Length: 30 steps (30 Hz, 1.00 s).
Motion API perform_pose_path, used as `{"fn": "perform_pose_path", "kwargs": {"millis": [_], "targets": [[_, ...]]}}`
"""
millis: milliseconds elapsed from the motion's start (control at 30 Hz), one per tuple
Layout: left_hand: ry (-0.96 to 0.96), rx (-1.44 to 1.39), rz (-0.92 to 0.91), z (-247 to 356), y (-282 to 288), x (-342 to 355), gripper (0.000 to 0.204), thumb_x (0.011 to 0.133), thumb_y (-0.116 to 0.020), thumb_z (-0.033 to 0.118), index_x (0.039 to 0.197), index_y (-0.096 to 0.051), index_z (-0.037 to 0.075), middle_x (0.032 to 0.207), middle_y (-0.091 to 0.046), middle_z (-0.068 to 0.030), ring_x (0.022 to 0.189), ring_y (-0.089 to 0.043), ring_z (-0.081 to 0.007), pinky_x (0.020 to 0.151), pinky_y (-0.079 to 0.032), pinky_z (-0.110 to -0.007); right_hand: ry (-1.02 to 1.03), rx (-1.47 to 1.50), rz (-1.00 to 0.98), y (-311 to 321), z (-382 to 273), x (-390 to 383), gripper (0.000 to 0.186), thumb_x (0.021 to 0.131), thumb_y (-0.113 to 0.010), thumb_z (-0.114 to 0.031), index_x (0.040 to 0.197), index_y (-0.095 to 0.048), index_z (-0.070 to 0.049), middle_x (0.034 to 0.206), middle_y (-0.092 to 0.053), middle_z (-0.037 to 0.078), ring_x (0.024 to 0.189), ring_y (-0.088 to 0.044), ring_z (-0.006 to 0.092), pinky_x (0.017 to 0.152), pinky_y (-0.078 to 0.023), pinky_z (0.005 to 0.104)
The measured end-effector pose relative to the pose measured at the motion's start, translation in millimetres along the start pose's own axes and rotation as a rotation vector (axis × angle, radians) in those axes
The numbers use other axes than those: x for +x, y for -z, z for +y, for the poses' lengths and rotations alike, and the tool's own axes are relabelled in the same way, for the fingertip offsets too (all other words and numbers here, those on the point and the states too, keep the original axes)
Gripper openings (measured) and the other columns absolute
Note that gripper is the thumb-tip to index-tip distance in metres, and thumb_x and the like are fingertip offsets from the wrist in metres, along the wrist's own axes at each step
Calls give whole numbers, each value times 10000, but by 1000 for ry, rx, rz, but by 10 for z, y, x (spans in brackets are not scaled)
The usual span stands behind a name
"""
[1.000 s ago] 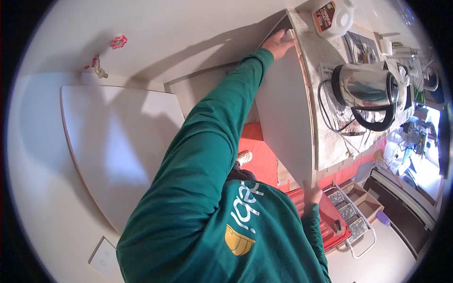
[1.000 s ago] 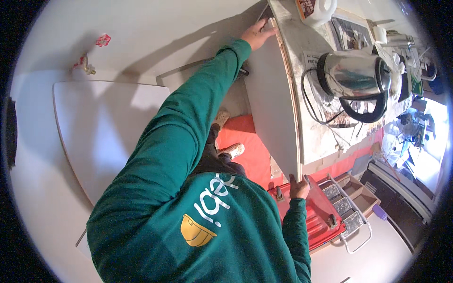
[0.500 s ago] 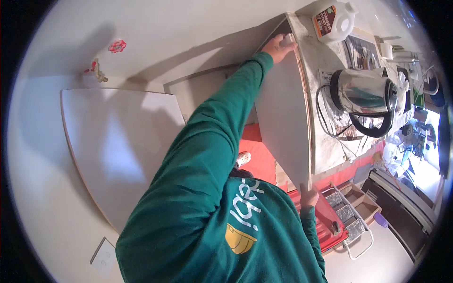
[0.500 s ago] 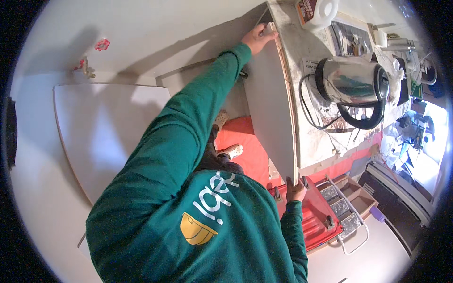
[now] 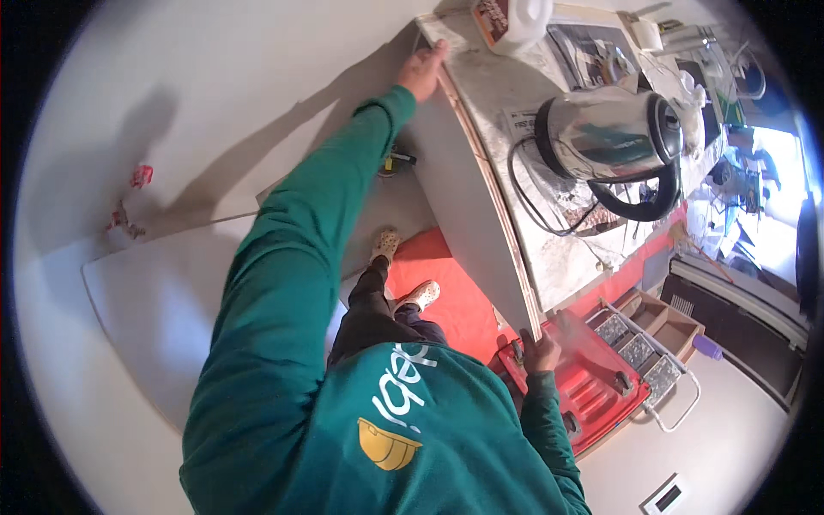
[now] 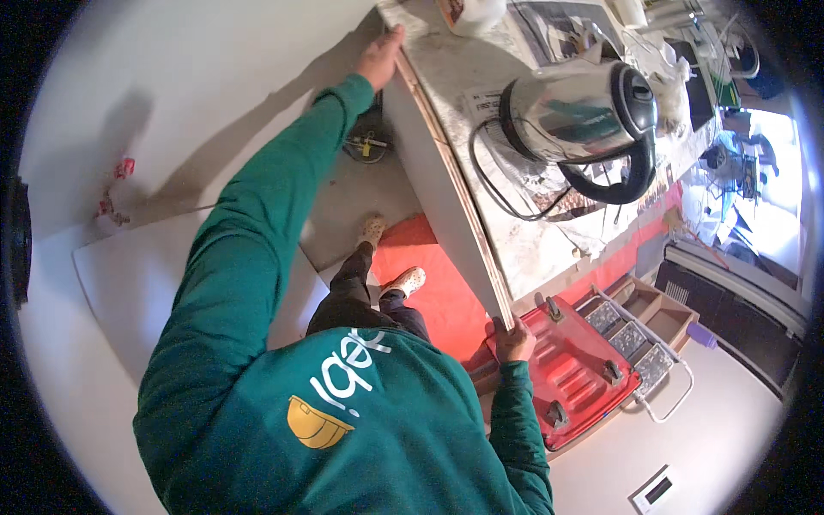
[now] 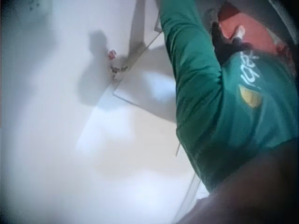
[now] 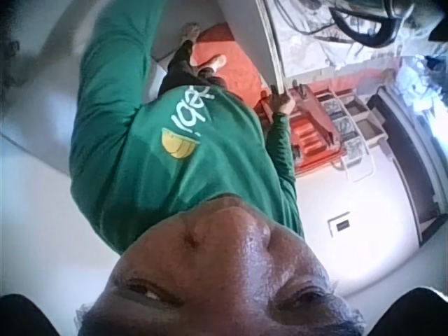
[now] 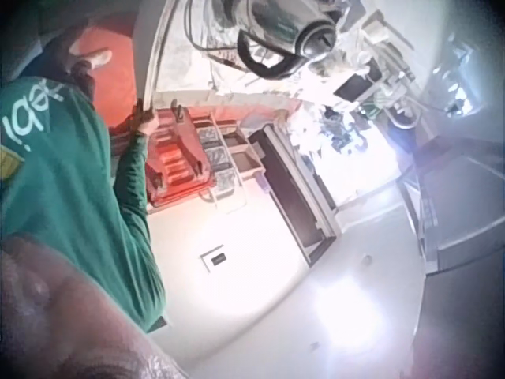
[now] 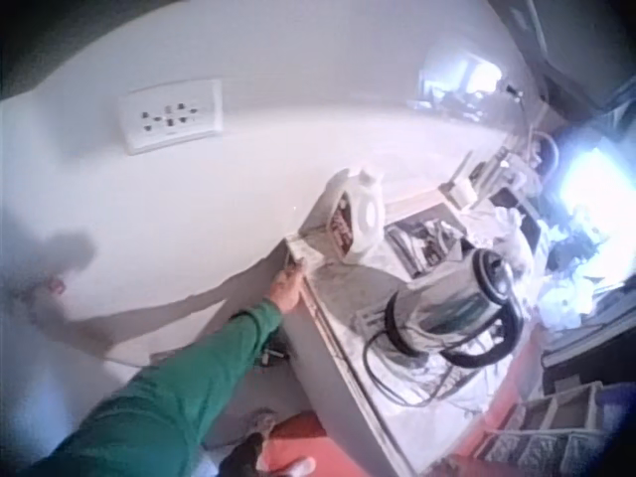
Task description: The person measures and marks wood panels using a square and a pencil, carries a panel across the production floor, and uses a tape measure to check dimensions.
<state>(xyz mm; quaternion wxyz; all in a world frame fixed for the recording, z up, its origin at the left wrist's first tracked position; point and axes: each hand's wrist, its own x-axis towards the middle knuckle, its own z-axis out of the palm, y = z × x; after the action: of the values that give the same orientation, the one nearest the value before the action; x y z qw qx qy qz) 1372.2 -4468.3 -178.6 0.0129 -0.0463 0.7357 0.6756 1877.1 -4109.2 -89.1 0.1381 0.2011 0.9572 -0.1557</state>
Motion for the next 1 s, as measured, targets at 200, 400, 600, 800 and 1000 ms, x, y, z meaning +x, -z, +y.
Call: {"fn": "perform_pose_path", "kwargs": {"millis": [200, 400, 600, 800, 1000], "targets": [[4, 97, 49, 230, 287, 111, 870, 931, -420, 778, 1127, -643, -39, 1102, -674, -242, 1130, -623, -361, 1007, -451, -437, -14, -5, 27, -113, -170, 143, 492, 848, -768, -444, 1126, -740, -38, 792, -685, 231, 731, -685, 404, 646, -536, 475], [-12, 589, -23, 459, 184, 64, 981, 885, -527, 766, 1304, -505, -120, 1275, -583, -334, 1208, -579, -442, 1049, -454, -460, -53, -81, 57, -109, -193, 184, 495, 822, -789, -464, 1049, -745, -26, 781, -683, 223, 725, -683, 400, 653, -534, 485], [-129, 312, 31, 256, 300, -224, 1008, 873, -644, 678, 1432, -392, -122, 1376, -535, -324, 1234, -575, -414, 1042, -465, -464, -58, 69, 89, 46, -384, 175, 483, 811, -823, -409, 1053, -726, -3, 831, -718, 207, 768, -721, 340, 686, -558, 421], [49, 88, 83, 157, 187, -288, 1046, 874, -657, 666, 1487, -338, -120, 1453, -472, -332, 1333, -512, -404, 1126, -401, -430, -184, 277, -2, 56, -185, -93, 391, 862, -807, -252, 1131, -717, 17, 873, -758, 162, 805, -722, 166, 719, -565, 354], [-18, 113, 164, 31, 137, -254, 1025, 913, -592, 672, 1488, -330, -134, 1506, -415, -333, 1413, -430, -408, 1176, -349, -418, -265, 148, -59, 205, -447, 21, 338, 882, -787, -292, 1039, -745, 5, 810, -731, 207, 754, -733, 213, 661, -547, 389]]}}
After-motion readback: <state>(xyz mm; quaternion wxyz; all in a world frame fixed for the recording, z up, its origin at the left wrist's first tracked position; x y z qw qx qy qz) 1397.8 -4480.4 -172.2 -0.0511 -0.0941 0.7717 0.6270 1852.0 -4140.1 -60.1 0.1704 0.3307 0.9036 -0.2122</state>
